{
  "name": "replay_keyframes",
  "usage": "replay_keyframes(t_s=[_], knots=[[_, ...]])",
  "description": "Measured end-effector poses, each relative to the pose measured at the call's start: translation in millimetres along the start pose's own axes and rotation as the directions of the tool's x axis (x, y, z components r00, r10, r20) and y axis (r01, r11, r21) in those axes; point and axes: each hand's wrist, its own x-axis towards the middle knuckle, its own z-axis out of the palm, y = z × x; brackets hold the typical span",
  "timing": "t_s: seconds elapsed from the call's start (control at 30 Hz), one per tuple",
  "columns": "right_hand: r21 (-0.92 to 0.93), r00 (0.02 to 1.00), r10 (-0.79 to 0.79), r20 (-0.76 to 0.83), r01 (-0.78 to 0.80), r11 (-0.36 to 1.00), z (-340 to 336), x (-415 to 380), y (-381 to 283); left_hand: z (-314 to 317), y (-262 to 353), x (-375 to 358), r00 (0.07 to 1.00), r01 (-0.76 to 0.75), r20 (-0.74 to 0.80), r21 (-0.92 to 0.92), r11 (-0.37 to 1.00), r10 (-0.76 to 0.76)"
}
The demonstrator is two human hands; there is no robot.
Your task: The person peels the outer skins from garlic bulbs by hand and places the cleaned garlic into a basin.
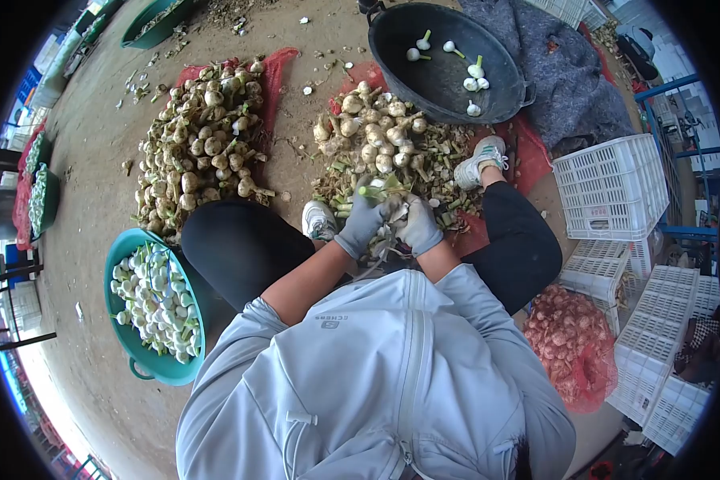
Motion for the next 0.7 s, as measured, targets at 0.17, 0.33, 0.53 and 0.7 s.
replay_keyframes(t_s=[0.17,0.33,0.53,0.7], knots=[[0.649,0.915,0.386,-0.119,-0.222,0.727,-14.7,16.6,-46.0,7.2,55.6,0.3,0.998,0.02,-0.054,-0.344,0.939,-0.042],[0.05,0.844,0.212,-0.492,-0.216,0.975,-60.3,21.2,-83.9,-10.4,57.8,-3.7,0.97,0.003,0.234,-0.281,0.96,0.065],[-0.98,0.931,-0.345,0.116,0.163,0.112,4.2,-28.9,-89.5,-4.5,76.5,-2.4,0.986,-0.024,0.164,-0.063,0.998,0.034],[-0.958,0.838,-0.483,0.253,0.287,-0.003,44.7,-41.3,-88.4,-1.0,70.4,-3.7,0.915,-0.399,0.125,0.415,0.818,0.383]])
